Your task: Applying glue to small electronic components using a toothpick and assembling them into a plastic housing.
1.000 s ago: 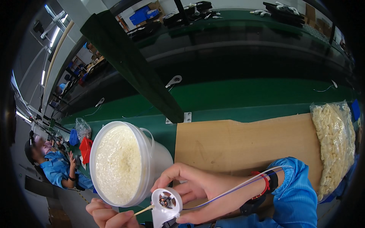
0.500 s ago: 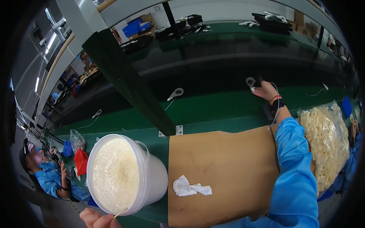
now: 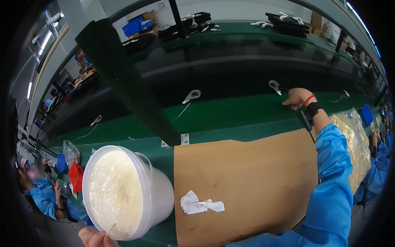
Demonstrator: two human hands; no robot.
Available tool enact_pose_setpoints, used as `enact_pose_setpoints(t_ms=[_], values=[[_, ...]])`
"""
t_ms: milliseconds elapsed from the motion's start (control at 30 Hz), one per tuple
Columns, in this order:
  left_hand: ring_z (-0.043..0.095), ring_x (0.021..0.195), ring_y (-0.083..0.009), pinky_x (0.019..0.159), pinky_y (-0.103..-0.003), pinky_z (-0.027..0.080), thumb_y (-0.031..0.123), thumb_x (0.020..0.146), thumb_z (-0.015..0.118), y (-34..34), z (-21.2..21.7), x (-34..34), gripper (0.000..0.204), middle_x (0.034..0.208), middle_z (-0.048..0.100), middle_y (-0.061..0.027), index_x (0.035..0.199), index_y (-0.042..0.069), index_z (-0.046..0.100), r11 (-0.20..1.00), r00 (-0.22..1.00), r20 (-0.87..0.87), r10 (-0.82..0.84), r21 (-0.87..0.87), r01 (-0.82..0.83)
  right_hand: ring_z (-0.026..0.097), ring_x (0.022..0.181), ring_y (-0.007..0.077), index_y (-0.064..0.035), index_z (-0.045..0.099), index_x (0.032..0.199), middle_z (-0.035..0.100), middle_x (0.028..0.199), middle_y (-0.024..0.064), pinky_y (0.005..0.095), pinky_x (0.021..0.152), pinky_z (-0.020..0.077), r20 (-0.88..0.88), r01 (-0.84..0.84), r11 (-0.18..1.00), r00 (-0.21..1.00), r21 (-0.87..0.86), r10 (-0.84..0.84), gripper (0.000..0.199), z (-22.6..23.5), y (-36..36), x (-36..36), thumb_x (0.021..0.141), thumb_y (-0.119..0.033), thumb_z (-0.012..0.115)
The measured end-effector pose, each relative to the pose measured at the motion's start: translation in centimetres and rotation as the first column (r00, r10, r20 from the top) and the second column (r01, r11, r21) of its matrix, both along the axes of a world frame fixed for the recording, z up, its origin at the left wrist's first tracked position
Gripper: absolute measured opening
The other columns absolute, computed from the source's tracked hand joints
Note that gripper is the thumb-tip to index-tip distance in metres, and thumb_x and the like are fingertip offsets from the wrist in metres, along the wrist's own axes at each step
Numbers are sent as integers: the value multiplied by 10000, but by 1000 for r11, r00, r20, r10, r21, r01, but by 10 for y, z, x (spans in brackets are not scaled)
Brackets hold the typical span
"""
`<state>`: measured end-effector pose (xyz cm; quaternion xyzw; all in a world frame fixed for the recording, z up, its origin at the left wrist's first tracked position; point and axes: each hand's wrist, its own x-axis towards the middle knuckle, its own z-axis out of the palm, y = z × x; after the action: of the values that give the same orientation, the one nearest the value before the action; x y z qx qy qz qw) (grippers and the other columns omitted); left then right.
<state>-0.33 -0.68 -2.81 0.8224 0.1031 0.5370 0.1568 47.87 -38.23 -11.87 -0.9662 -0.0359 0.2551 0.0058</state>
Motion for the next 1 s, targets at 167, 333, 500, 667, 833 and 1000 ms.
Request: enact_pose_setpoints(t_ms=[167,333,500,667,833,1000], values=[[491,808,-249,757,-365,399,-42,771,645,-1,3,-2,34,793,535,-112,801,-46,628,993,994,-33,108,-36,-109,655,883,355,31,672,983,688,920,203,371,856,498,449,-518,797,819,310,357,391,-26,134,-4,866,-339,618],[514,834,-263,787,-370,411,-67,754,640,2,18,-11,91,819,579,-116,838,-34,651,969,925,-312,217,-42,-242,534,1146,386,46,417,1344,521,1285,257,387,990,431,573,-635,690,726,348,379,639,-73,236,-1,852,-299,634],[518,833,-271,791,-368,411,-58,750,648,6,19,-20,103,815,587,-106,839,-7,664,963,903,-356,239,-36,-269,501,1182,382,-2,485,1308,504,1305,240,387,1014,409,609,-671,557,720,490,333,567,-104,261,18,825,-252,644],[508,825,-269,784,-362,407,-50,695,693,9,19,-22,152,778,560,-85,828,24,682,967,884,-404,237,11,-255,603,1034,312,11,631,1102,640,1048,188,350,916,479,531,-646,589,753,485,389,408,-66,250,-14,771,-219,698],[485,795,-264,755,-360,396,-35,630,723,9,24,-22,215,751,515,-72,825,48,690,979,860,-468,202,77,-188,618,967,170,35,581,1163,630,1045,117,270,860,489,311,-383,406,921,830,233,420,-32,226,-59,770,-71,685],[483,782,-252,737,-357,380,-17,609,736,11,23,-20,227,755,502,-63,818,57,692,985,854,-493,169,103,-136,564,1050,123,43,505,1270,583,1147,73,255,916,452,137,-141,-13,935,990,328,500,10,205,-127,789,-13,629]])
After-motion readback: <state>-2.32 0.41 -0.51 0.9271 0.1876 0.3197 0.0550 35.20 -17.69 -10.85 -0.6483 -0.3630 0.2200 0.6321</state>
